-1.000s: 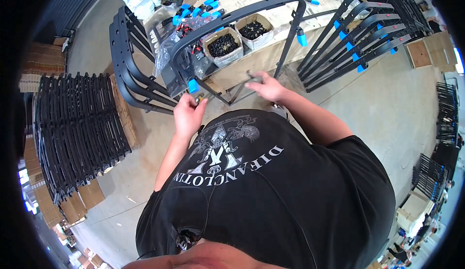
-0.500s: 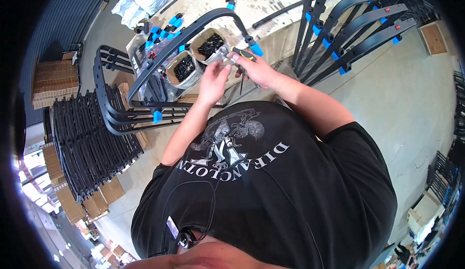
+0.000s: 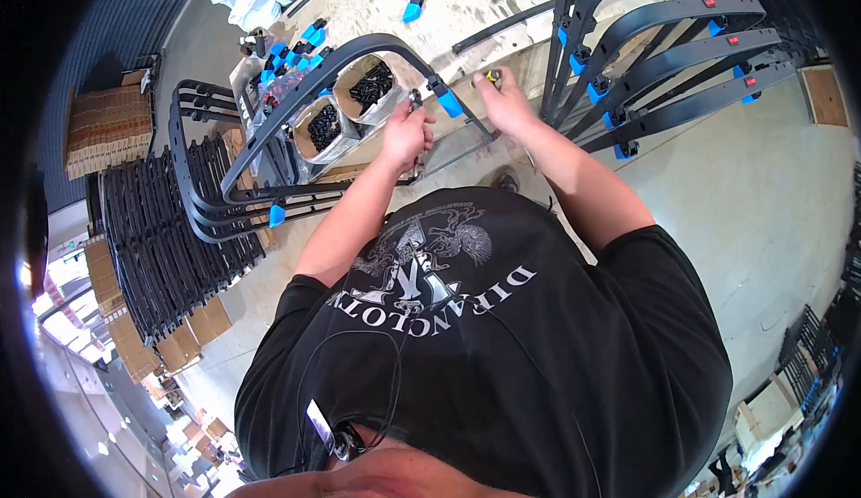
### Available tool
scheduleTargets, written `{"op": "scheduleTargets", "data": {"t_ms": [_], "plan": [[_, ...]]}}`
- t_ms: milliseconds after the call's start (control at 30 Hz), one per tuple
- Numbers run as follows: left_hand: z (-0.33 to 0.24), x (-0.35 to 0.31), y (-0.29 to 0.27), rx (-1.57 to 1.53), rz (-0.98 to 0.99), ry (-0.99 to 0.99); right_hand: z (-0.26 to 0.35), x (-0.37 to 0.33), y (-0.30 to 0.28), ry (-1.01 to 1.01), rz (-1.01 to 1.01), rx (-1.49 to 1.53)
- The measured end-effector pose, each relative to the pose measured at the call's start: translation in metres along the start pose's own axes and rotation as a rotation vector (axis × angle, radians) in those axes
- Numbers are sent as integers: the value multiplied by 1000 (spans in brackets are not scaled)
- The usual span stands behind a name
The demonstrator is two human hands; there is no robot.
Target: Assembling metal frame components for sports or outdoor equipment using screws and a hex key.
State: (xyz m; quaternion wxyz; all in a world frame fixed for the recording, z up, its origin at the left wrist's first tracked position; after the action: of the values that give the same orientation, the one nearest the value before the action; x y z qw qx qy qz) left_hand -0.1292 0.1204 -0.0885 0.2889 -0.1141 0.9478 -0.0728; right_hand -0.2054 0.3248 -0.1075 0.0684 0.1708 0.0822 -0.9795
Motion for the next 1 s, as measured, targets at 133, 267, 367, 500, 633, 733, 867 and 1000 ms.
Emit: {"op": "scheduleTargets", "data": {"t_ms": [133, 267, 367, 500, 633, 733, 867, 1000], "plan": [[-9, 4, 16, -127, 34, -23, 4, 26, 9, 46, 97, 298], [-27, -2, 17, -142, 110, -39, 0, 43, 23, 137, 166, 512], [-43, -6, 16, -205, 145, -82, -14, 55, 30, 211, 174, 599], [-50, -6, 18, -252, 196, -130, -20, 61, 37, 220, 148, 515], [-51, -6, 18, -246, 218, -134, -15, 60, 35, 270, 229, 492], [-52, -7, 19, -241, 227, -120, -1, 56, 29, 100, 124, 412], [-51, -3, 22, -255, 221, -121, -23, 82, 24, 3, 259, 346], [-49, -8, 20, -250, 212, -119, -4, 64, 25, 314, 390, 182]]}}
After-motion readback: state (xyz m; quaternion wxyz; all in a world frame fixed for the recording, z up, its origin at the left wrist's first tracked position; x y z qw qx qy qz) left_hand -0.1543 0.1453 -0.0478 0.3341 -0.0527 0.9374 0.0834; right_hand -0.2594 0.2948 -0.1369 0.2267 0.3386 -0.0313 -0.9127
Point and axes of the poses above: each hand's wrist, its own x-axis towards the middle knuckle, its own y-axis out of the palm, z = x × y, the point moved 3 cm from there along x, towards the middle knuckle, and after that the axes turned 6 degrees about x, right-handed, at the moved point
